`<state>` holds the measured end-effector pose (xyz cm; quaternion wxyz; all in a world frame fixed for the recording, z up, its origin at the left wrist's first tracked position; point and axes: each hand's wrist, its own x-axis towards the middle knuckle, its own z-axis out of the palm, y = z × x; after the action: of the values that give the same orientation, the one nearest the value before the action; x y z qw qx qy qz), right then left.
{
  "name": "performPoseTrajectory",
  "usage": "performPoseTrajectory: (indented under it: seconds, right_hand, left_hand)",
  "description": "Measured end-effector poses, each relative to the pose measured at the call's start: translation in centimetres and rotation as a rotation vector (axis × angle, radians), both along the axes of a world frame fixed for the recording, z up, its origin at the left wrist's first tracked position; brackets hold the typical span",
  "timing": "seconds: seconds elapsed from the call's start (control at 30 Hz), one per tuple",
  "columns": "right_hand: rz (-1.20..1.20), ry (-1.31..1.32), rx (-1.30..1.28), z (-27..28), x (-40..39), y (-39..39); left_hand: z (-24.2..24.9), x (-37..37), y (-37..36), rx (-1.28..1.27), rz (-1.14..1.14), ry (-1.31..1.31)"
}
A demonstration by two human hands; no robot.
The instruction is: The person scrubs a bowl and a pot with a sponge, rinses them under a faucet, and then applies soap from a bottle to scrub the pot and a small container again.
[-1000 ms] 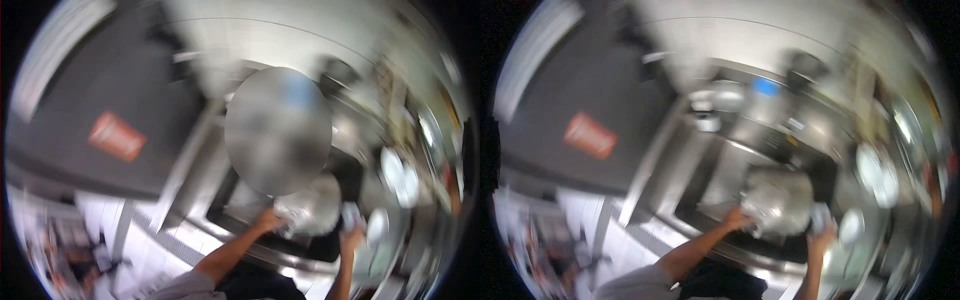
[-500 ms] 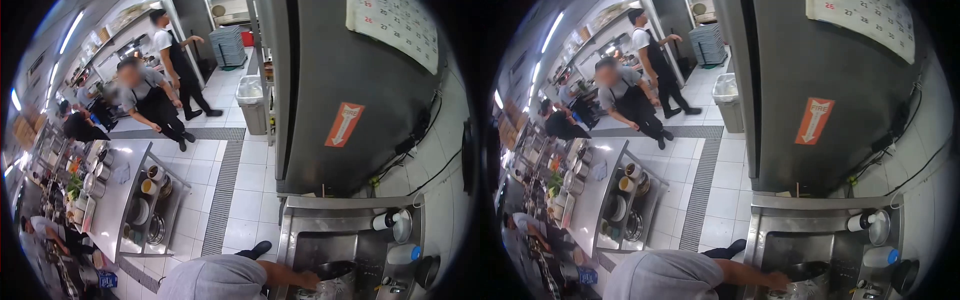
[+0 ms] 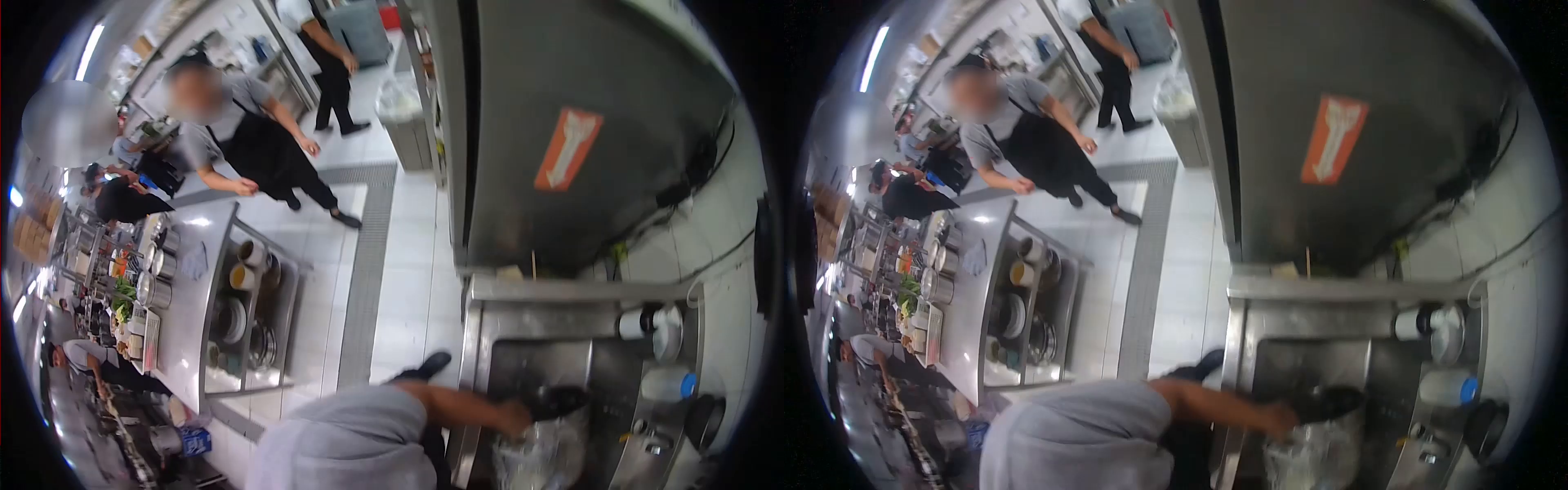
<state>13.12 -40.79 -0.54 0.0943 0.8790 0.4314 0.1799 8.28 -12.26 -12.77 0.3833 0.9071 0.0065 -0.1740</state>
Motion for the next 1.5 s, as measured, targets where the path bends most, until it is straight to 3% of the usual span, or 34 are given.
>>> performPoseTrajectory:
  seconds: [0.03, 0.07, 0.1, 0.13, 0.17, 0.2, 0.33, 0.53, 0.63, 0.97, 1.03, 1.1, 1.23, 1.37, 1.5]
  right_hand:
    - [0.047, 0.272, 0.374, -1.2, 1.0, -1.1]
    - [-0.076, 0.432, 0.185, -2.6, 0.8, -4.8]
    - [-0.590, 0.679, 0.378, -0.2, -0.3, 0.1]
    - [-0.426, 0.570, 0.339, 0.4, -1.2, -0.2]
    - [-0.423, 0.555, 0.261, 0.8, -1.6, -0.4]
    - [-0.477, 0.651, 0.297, 2.5, -2.5, 1.3]
    - [-0.545, 0.673, 0.144, 2.8, -3.2, 0.1]
    - [-0.551, 0.727, 0.169, 2.4, -3.2, -0.6]
    - [-0.576, 0.731, 0.165, 2.4, -3.3, -1.2]
    - [-0.723, 0.722, 0.163, 2.8, -5.2, -1.6]
    - [-0.565, 0.683, 0.227, 2.9, -5.7, -2.2]
    - [-0.714, 0.681, 0.160, 3.0, -6.2, -2.8]
    - [-0.718, 0.629, 0.365, 3.0, -7.3, -2.8]
    - [-0.817, 0.693, 0.312, 2.7, -8.5, -4.4]
    - [-0.721, 0.623, 0.373, 1.5, -9.1, -5.5]
  left_hand:
    - [6.0, 0.0, 3.1, -0.055, -0.094, 0.154]
    - [4.2, 0.9, 3.4, -0.106, -0.191, 0.114]
    - [6.5, -0.3, 5.9, -0.172, -0.225, -0.098]
    - [11.0, -2.1, 9.2, -0.337, -0.235, -0.113]
    - [12.3, -3.2, 11.2, -0.418, -0.293, -0.286]
    - [18.0, -5.1, 14.6, -0.522, -0.281, -0.062]
    - [27.6, -9.4, 21.5, -0.318, -0.101, 0.156]
    - [28.6, -11.6, 22.2, -0.187, 0.090, 0.190]
    - [28.3, -11.6, 21.8, -0.121, 0.033, 0.252]
    - [26.8, -8.6, 19.8, -0.243, -0.137, 0.308]
    - [26.9, -7.2, 19.1, -0.208, -0.201, 0.355]
    - [27.1, -6.0, 18.3, -0.205, -0.231, 0.372]
    - [27.4, -3.9, 17.0, -0.161, -0.278, 0.418]
    - [26.7, -2.9, 16.3, -0.164, -0.321, 0.365]
    - [26.9, -2.2, 15.7, -0.151, -0.339, 0.385]
